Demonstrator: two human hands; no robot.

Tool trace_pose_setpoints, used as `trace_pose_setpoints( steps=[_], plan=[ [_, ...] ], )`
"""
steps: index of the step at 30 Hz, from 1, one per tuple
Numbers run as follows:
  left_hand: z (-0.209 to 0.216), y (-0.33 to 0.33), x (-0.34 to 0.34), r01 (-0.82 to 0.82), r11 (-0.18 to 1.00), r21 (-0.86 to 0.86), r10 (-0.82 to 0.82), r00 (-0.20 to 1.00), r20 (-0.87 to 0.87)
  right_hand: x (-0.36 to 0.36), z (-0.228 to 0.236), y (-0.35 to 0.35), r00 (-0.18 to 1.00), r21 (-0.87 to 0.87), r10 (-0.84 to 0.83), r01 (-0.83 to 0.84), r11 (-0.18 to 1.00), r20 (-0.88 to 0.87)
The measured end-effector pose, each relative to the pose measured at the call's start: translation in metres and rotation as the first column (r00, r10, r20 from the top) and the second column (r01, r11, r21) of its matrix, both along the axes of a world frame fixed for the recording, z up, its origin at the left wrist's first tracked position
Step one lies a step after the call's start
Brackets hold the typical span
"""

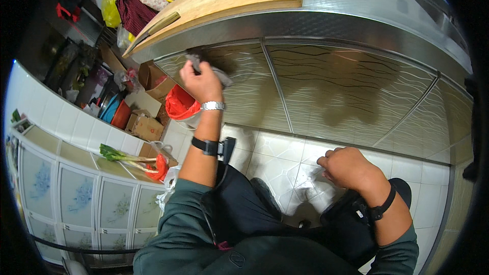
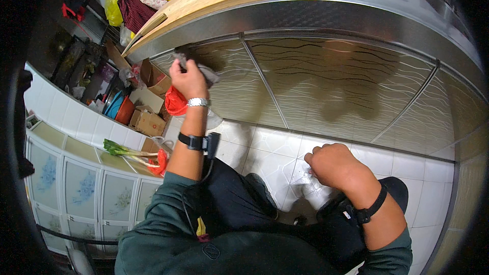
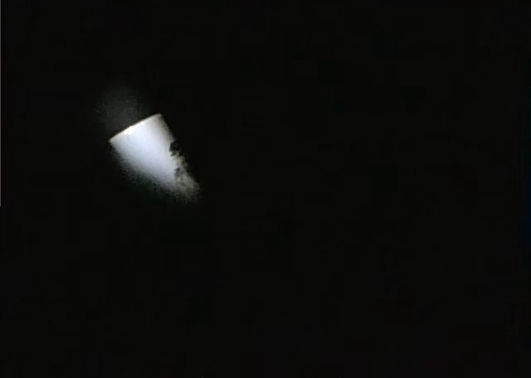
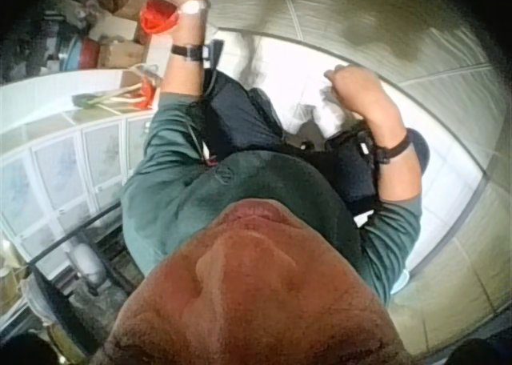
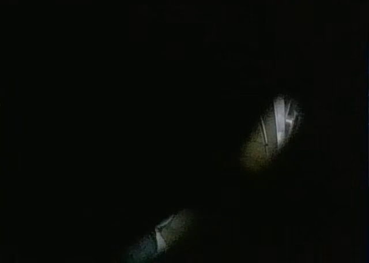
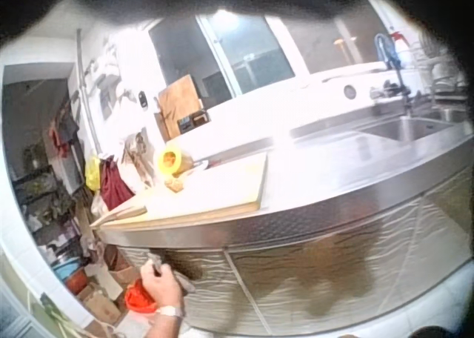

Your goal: The person wipes the front of a stainless steel kitchen cabinet with a gray cloth. They repeatedly rub the surface, fold the cloth, and continue wiping different sections of the cabinet door.

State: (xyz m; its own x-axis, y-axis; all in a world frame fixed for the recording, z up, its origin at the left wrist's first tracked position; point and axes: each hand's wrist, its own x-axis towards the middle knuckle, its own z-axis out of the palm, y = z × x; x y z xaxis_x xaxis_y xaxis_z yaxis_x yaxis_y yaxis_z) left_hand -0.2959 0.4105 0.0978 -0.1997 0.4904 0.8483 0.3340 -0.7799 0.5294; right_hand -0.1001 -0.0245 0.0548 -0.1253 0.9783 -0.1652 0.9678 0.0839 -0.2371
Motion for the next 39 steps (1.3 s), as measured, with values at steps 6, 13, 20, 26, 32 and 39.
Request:
trace_pose_setpoints(
  steps=[6,13,20,26,32,39],
  plan=[
    [0.003,-0.094,0.064,0.202,0.979,0.009,-0.202,0.979,0.013,0.000,0.001,-0.002,1.000,-0.028,-0.004,0.004,1.000,0.005],
    [0.003,-0.120,0.073,0.288,0.945,0.156,-0.247,0.939,-0.242,0.002,0.003,-0.002,1.000,-0.042,-0.022,0.022,0.999,0.012],
    [-0.021,-0.111,0.054,0.306,0.904,0.299,-0.112,0.843,-0.526,0.000,0.000,0.003,1.000,-0.041,-0.015,0.015,0.999,0.008],
    [-0.103,-0.111,0.039,0.356,0.894,0.271,-0.054,0.687,-0.724,-0.001,0.000,0.008,1.000,-0.062,-0.009,0.008,0.998,-0.011],
    [-0.175,-0.109,0.010,0.372,0.887,-0.272,-0.416,0.391,-0.821,0.001,0.009,0.011,1.000,-0.055,-0.020,0.019,0.998,-0.024],
    [-0.169,-0.066,-0.009,0.368,0.584,-0.723,-0.520,0.854,0.015,-0.002,0.012,0.018,0.999,0.001,-0.005,0.005,1.000,-0.043]
  ],
)
